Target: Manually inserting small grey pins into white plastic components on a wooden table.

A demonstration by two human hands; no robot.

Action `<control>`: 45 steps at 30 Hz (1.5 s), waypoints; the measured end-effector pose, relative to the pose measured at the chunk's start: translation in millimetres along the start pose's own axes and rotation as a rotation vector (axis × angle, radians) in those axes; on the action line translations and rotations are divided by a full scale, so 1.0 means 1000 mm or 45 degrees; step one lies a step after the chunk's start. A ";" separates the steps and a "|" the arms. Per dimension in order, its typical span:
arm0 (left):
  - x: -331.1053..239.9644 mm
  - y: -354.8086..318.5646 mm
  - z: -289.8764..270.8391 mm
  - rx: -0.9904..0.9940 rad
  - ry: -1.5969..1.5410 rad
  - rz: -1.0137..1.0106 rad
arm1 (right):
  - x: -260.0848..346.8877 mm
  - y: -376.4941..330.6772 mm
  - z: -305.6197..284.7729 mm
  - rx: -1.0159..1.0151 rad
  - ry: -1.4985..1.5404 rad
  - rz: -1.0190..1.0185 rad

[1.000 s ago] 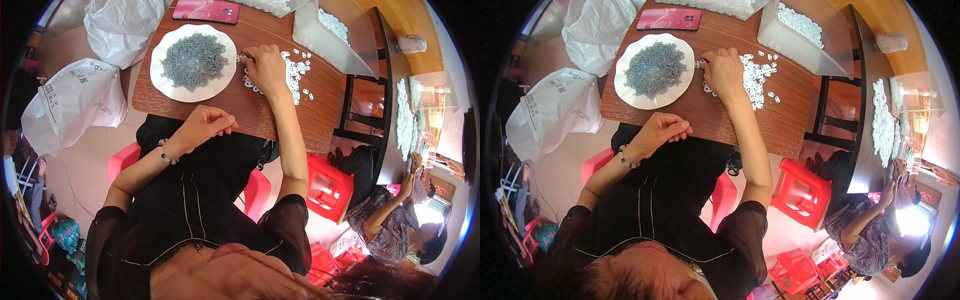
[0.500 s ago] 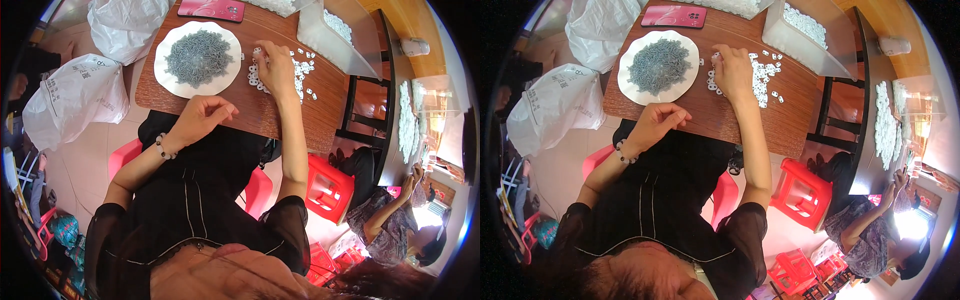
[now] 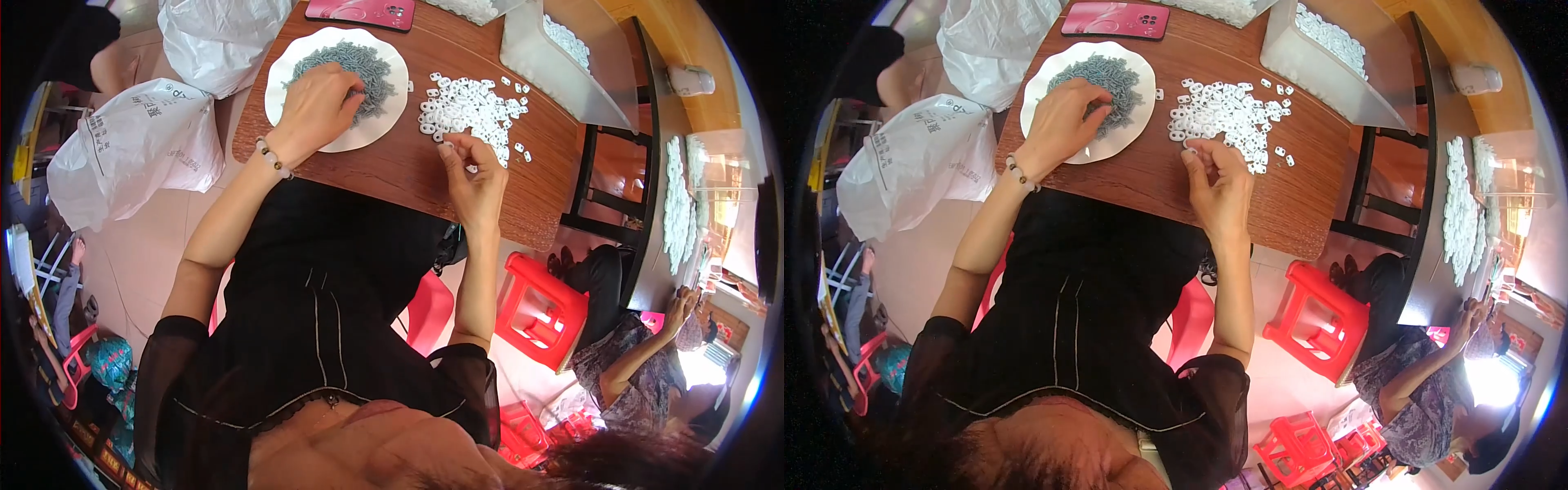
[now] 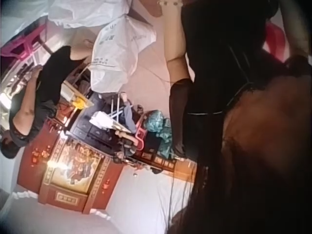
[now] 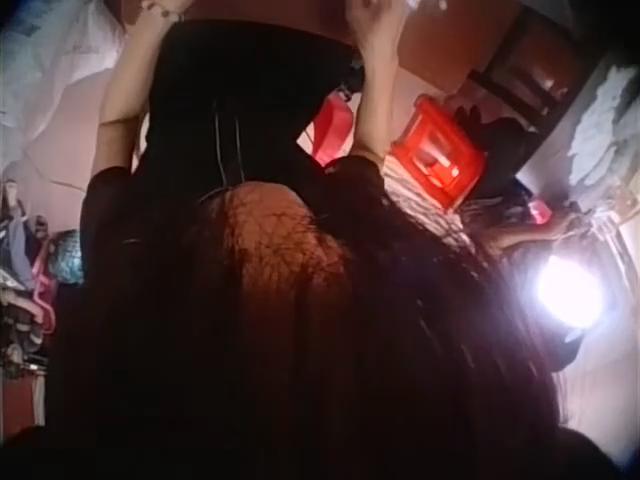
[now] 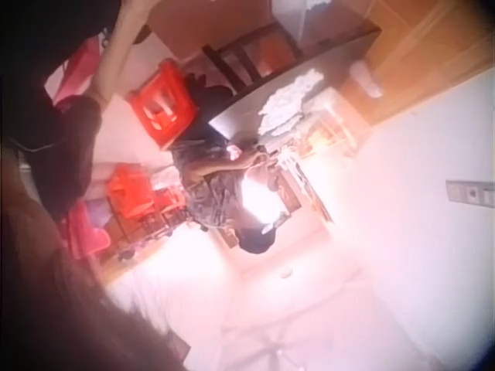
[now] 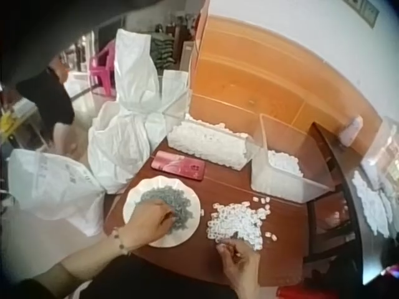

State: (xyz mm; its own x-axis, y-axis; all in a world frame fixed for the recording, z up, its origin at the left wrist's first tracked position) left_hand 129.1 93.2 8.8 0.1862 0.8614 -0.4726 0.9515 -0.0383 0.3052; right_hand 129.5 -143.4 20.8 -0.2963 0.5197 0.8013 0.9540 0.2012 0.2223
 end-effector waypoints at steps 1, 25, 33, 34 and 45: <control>-0.001 0.002 0.002 0.006 0.011 -0.017 | 0.000 -0.003 0.000 -0.006 0.003 0.002; 0.012 0.000 -0.010 -0.175 -0.258 -0.117 | 0.013 -0.004 0.018 -0.003 0.189 -0.057; 0.011 -0.007 -0.017 -0.190 -0.522 -0.253 | 0.054 0.017 0.039 0.073 0.162 -0.375; 0.009 -0.008 -0.021 -0.201 -0.515 -0.253 | 0.058 0.020 0.041 0.066 0.181 -0.370; -0.017 -0.023 0.008 0.483 -1.189 -0.226 | 0.071 0.004 0.047 0.127 0.233 -0.492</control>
State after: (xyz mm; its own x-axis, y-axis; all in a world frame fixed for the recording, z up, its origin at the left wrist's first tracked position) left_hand 106.2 75.6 2.8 -0.0031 0.1377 -0.9905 0.9685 -0.2463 -0.0373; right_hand 109.7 -66.4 52.4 -0.6090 0.2366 0.7570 0.7629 0.4357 0.4776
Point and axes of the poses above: each hand's wrist, its own y-axis towards the middle knuckle, its own z-axis out of the palm, x = y × z, the point moved 7 cm from there along y, towards the middle knuckle, and after that the axes turned 2 degrees about y, right-handed, at the moved point
